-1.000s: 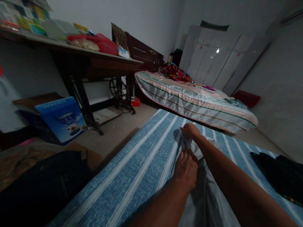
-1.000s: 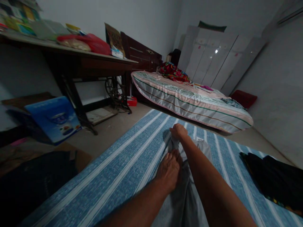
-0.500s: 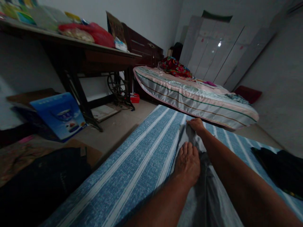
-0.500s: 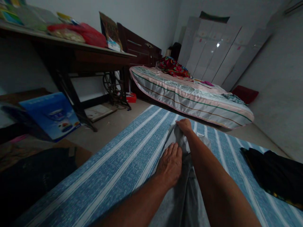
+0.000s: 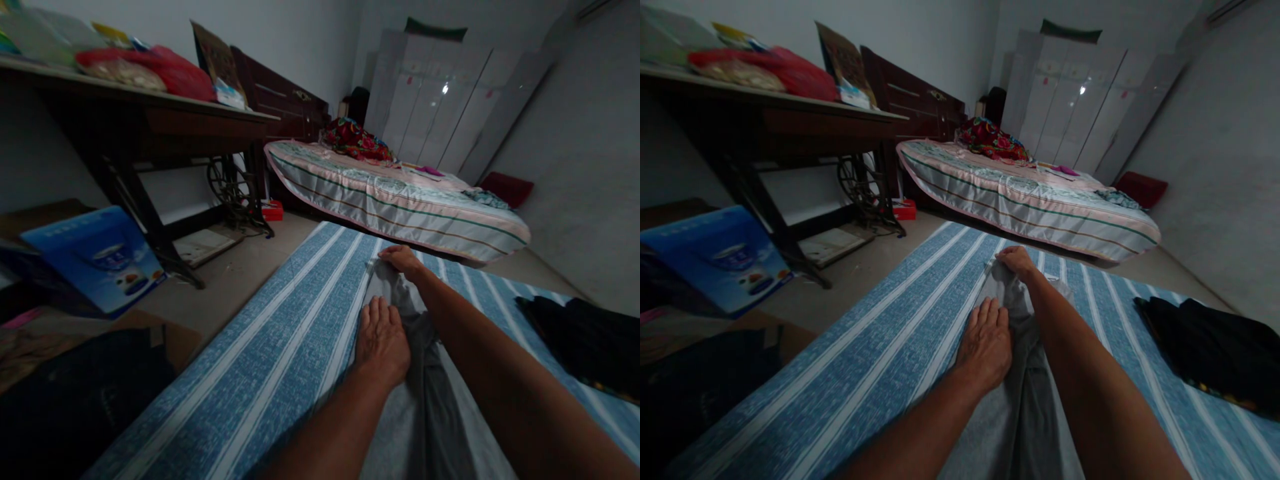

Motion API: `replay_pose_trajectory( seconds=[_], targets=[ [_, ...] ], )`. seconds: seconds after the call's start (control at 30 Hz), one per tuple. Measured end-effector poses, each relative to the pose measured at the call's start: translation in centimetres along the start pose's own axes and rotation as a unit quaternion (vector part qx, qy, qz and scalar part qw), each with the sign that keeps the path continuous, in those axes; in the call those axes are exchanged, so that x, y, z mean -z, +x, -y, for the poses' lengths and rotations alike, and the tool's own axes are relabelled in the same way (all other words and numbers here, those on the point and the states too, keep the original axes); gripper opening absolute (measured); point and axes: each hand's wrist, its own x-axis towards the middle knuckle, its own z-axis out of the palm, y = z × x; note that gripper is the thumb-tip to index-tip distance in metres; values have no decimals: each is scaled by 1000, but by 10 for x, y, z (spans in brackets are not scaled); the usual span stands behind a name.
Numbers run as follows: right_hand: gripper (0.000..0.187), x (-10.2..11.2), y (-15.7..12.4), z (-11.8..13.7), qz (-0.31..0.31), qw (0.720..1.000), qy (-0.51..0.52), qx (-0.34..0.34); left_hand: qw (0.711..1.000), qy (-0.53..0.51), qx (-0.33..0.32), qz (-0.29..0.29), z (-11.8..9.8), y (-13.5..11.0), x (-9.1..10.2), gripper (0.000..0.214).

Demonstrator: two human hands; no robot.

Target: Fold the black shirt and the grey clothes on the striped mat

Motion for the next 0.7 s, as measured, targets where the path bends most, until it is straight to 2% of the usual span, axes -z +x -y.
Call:
replay_pose_trajectory(
  seconds=[0.17,0.4,0.7],
  targets=[
    [16,-3,0,-1,35,999,24,-33,1000,5,-4,-2,1,1,-3,50],
    [23,-15,8,4,30,997,9,-74,1000,15,-8,12,0,1,1,50],
    [25,-11,5,14,12,994,-27,-101,999,20,-15,22,-1,0,4,51]
  ],
)
